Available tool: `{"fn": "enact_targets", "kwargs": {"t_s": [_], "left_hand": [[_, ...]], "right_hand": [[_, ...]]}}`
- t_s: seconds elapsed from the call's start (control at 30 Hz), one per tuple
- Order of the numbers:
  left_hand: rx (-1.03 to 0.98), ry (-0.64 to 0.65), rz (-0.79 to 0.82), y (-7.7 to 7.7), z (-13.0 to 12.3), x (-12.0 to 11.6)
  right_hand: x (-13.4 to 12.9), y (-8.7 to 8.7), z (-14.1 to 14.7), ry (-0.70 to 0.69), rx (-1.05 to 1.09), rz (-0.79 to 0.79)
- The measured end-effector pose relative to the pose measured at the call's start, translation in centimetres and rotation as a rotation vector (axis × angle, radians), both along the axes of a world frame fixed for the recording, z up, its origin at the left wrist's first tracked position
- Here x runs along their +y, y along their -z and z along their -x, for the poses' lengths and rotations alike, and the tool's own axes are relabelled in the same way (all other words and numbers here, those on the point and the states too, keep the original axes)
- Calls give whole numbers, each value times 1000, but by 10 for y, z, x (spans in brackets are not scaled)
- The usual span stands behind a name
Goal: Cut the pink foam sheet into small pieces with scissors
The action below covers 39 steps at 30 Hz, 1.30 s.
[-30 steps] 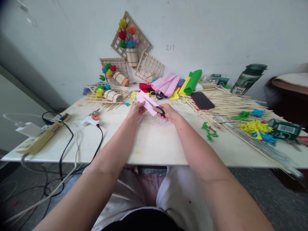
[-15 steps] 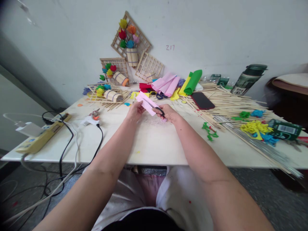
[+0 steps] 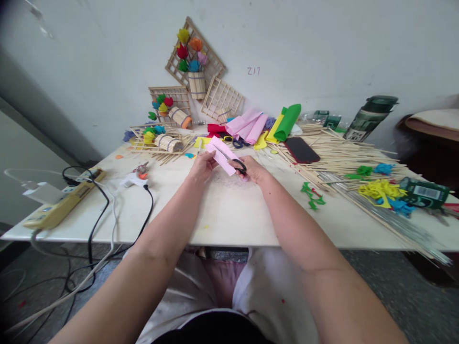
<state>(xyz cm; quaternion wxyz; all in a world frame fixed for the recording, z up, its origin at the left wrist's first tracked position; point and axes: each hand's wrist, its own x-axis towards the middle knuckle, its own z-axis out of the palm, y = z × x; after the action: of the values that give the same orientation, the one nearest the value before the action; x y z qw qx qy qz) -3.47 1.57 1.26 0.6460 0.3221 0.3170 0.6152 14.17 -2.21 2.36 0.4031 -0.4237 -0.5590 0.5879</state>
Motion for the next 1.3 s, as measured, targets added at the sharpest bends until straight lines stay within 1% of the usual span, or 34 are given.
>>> {"fn": "enact_targets", "kwargs": {"t_s": [0.23, 0.5, 0.67, 0.83, 1.3], "left_hand": [[10, 28, -7, 0, -4, -2], [11, 45, -29, 3, -3, 0], [18, 40, -20, 2, -3, -2], [17, 34, -22, 1, -4, -3], [5, 17, 15, -2, -5, -5]], "right_hand": [[2, 2, 1, 6, -6, -16], [-2, -1, 4, 19, 14, -14], [1, 1, 4, 43, 19, -36], [3, 3, 4, 39, 22, -57], [5, 4, 4, 42, -10, -65]]}}
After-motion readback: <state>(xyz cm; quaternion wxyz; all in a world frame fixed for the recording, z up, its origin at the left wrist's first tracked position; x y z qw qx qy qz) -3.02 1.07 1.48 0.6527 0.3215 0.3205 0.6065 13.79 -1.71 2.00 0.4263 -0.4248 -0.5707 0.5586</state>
